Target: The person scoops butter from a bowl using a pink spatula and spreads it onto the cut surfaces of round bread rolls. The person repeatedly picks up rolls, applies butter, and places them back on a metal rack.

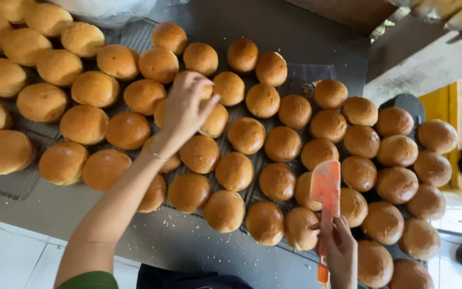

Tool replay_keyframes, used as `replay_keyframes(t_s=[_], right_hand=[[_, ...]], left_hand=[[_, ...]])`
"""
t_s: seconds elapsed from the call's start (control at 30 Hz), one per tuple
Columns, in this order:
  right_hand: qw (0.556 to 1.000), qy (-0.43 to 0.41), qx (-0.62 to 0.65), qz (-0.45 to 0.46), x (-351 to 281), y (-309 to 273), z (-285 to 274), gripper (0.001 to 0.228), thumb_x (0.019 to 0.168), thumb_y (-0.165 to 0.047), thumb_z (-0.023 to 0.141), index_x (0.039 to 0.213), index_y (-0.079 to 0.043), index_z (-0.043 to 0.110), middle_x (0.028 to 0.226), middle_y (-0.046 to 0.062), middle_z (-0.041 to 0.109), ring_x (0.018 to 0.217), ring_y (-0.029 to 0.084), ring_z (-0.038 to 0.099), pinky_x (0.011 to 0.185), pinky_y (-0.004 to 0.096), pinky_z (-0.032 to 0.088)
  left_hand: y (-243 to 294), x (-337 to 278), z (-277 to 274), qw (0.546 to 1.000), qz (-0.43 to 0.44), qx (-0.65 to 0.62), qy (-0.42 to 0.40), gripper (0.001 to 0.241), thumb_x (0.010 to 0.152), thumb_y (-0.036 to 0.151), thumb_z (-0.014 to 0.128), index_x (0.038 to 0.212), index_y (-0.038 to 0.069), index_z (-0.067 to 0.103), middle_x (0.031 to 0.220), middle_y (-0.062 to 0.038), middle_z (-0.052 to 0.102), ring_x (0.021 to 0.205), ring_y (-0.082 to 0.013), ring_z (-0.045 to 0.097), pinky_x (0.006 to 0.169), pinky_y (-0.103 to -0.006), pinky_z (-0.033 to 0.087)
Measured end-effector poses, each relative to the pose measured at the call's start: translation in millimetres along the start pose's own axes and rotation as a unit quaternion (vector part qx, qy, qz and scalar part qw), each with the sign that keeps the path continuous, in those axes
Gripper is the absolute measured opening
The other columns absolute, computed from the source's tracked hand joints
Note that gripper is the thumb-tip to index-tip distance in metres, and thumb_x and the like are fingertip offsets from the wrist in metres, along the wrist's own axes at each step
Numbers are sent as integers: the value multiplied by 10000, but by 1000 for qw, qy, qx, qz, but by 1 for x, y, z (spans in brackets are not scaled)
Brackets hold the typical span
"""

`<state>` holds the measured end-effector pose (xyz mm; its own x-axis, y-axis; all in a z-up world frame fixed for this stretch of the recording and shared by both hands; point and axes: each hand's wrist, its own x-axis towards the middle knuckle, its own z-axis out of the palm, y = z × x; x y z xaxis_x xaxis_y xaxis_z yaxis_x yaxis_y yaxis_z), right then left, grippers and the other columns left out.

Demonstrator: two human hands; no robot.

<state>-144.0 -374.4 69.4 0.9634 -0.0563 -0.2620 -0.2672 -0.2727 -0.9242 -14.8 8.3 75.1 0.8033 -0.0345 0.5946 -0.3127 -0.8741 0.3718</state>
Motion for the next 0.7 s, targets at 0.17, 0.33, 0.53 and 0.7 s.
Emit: replay_keyframes(t_s=[0.17, 0.33, 0.53, 0.7], right_hand=[[983, 90, -105, -125, 36, -20, 30, 247, 877, -87, 537, 1105, 7, 553, 978, 116, 647, 802, 162, 610, 768, 249, 464], [942, 81, -259, -200, 71, -88, 141, 200, 868, -101, 586, 1050, -24, 612, 790, 63, 545, 740, 127, 529, 650, 238, 389], [879, -32, -334, -338, 108, -242, 402, 152, 888, -178, 541, 970, -74, 615, 806, 22, 602, 686, 173, 573, 591, 299, 407], [766, 24, -473, -434, 232, -306, 606, 190, 894, -363, 503, 929, -208, 607, 751, 45, 612, 620, 373, 577, 415, 488, 370]], left_hand=[[-225, -25, -64, 954, -203, -146, 166, 213, 970, 190, 538, 1112, 34, 510, 1057, -129, 506, 833, -211, 550, 770, -312, 445], [-419, -6, -127, 939, -276, -35, 202, 234, 979, 161, 541, 1174, 36, 508, 1044, -132, 357, 793, -207, 558, 555, -338, 552], [-566, 47, -135, 859, -427, -264, 104, 442, 937, 407, 453, 1222, 81, 366, 916, -38, 510, 673, -82, 574, 537, -231, 584], [-592, 46, -124, 729, -473, -486, 94, 410, 835, 277, 556, 1208, 224, 395, 1073, -59, 622, 761, -226, 679, 765, -443, 593]])
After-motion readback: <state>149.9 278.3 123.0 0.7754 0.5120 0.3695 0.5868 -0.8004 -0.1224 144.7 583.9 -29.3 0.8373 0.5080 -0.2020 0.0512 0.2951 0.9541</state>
